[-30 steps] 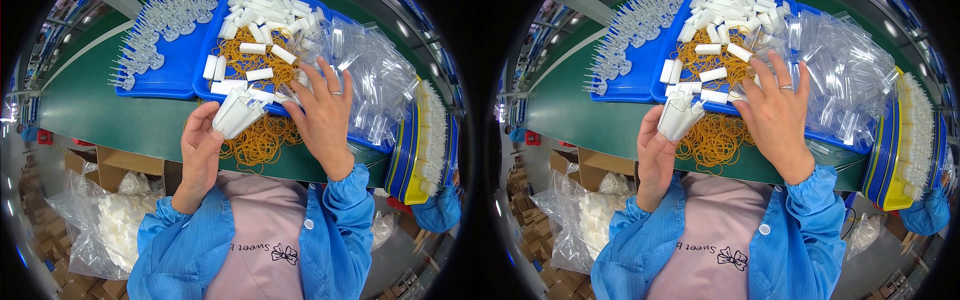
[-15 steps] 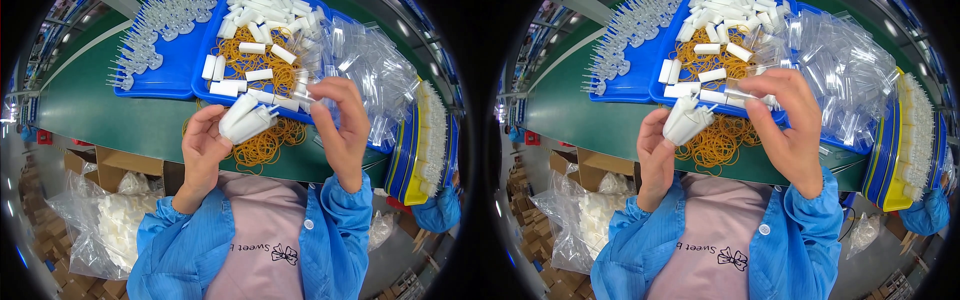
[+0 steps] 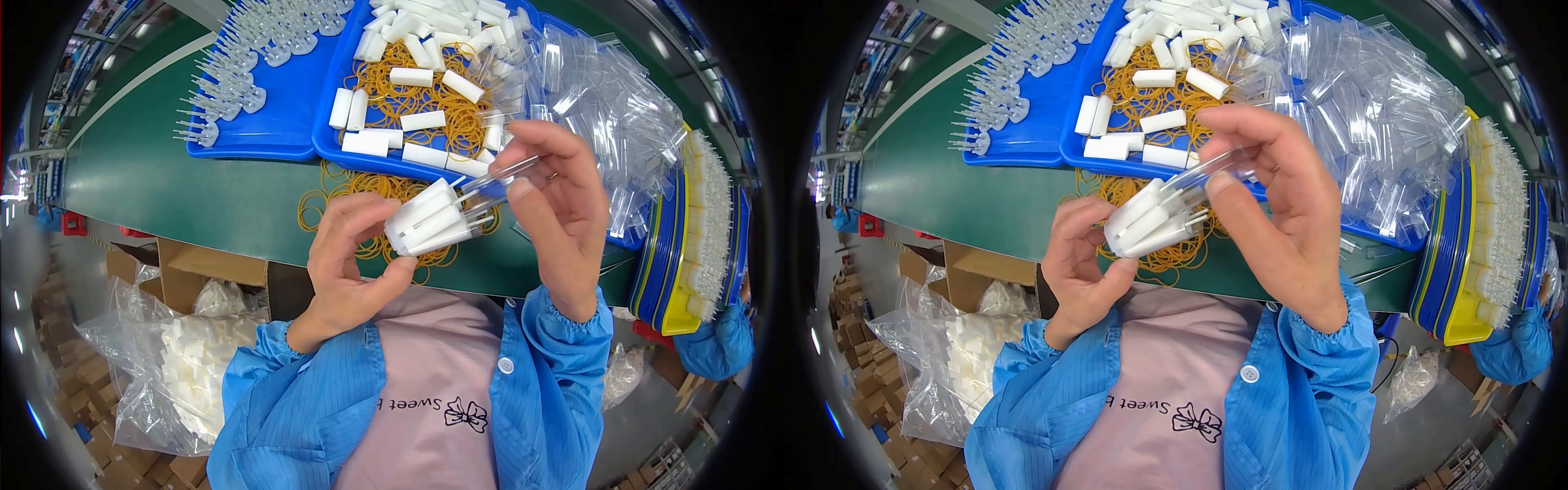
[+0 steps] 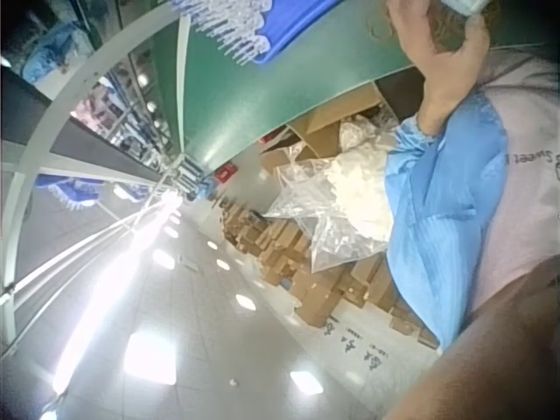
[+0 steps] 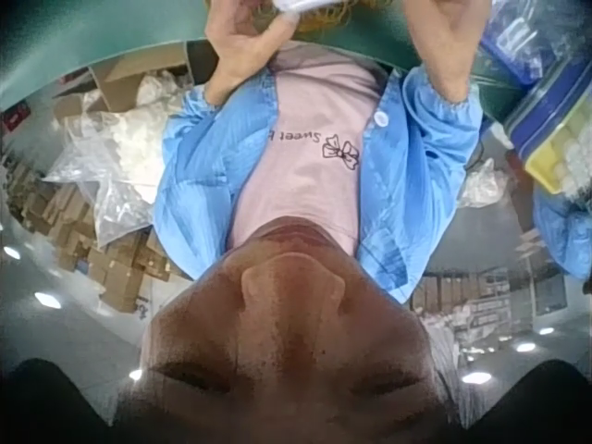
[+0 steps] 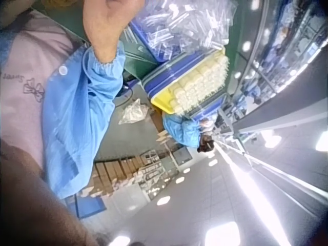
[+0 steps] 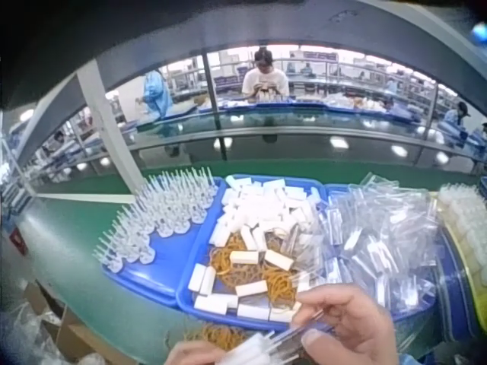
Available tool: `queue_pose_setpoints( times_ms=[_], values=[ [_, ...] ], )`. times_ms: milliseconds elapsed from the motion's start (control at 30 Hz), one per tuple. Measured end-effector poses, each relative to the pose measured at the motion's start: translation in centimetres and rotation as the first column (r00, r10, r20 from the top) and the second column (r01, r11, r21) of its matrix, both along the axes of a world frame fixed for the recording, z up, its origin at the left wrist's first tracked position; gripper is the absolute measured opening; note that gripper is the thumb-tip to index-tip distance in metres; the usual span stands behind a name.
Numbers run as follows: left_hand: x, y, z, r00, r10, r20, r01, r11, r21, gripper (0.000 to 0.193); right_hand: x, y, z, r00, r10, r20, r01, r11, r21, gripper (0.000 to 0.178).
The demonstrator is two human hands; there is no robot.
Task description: The person assembles parts by inserting white foam tubes onto the prongs of a plastic base and fitting clear plastic sleeves over them. They then secure the assembled unit with a rubber band and adjust the pieces using tweezers.
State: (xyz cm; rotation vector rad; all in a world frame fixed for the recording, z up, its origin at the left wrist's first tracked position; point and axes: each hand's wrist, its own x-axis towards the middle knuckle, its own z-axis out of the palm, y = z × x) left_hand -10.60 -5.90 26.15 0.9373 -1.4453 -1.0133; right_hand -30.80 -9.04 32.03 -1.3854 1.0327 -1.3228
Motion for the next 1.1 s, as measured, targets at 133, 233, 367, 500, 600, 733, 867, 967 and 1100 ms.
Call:
queue_pose_setpoints(
  times_ms=[133,233,367,500,600,733,867,967,1100],
  values=[
    [0.0,-0.1,0.2,0.995,0.040,0.086,-0.036,0.998,-0.046,0.050,0.6,0.2,-0.2,0.994,0.077,0.084,-0.082,0.995,0.064,0.035],
    [0.0,-0.2,0.4,0.991,0.070,0.113,-0.064,0.996,-0.057,0.051,0.6,0.1,-0.4,0.992,0.080,0.096,-0.088,0.993,0.075,0.036],
    [0.1,-0.3,0.7,0.974,0.089,0.207,-0.067,0.991,-0.114,0.053,0.6,0.0,-0.9,0.999,0.040,-0.008,-0.040,0.999,0.003,0.037],
    [0.1,-0.3,0.8,0.961,0.112,0.253,-0.065,0.980,-0.187,0.052,0.4,0.1,-1.1,0.998,0.047,-0.029,-0.047,0.999,-0.008,0.038],
    [0.1,-0.5,1.2,0.949,0.085,0.302,-0.006,0.967,-0.253,0.050,0.5,0.3,-1.0,0.990,0.084,0.111,-0.092,0.994,0.066,0.038],
    [-0.1,-0.5,1.6,0.949,0.052,0.312,0.027,0.970,-0.242,0.049,0.5,0.4,-1.2,0.987,0.083,0.135,-0.093,0.993,0.069,0.039],
    [0.0,-0.7,1.5,0.949,0.000,0.315,0.069,0.975,-0.209,0.046,0.4,0.4,-1.2,0.991,0.093,0.098,-0.099,0.994,0.056,0.039],
    [0.0,-0.9,1.3,0.947,-0.042,0.318,0.106,0.976,-0.188,0.045,0.2,0.4,-1.4,0.987,0.116,0.109,-0.123,0.991,0.061,0.040],
    [0.0,-0.8,1.4,0.946,-0.043,0.320,0.103,0.980,-0.171,0.045,0.5,0.7,-1.5,0.987,0.115,0.109,-0.120,0.992,0.048,0.038]
  ],
)
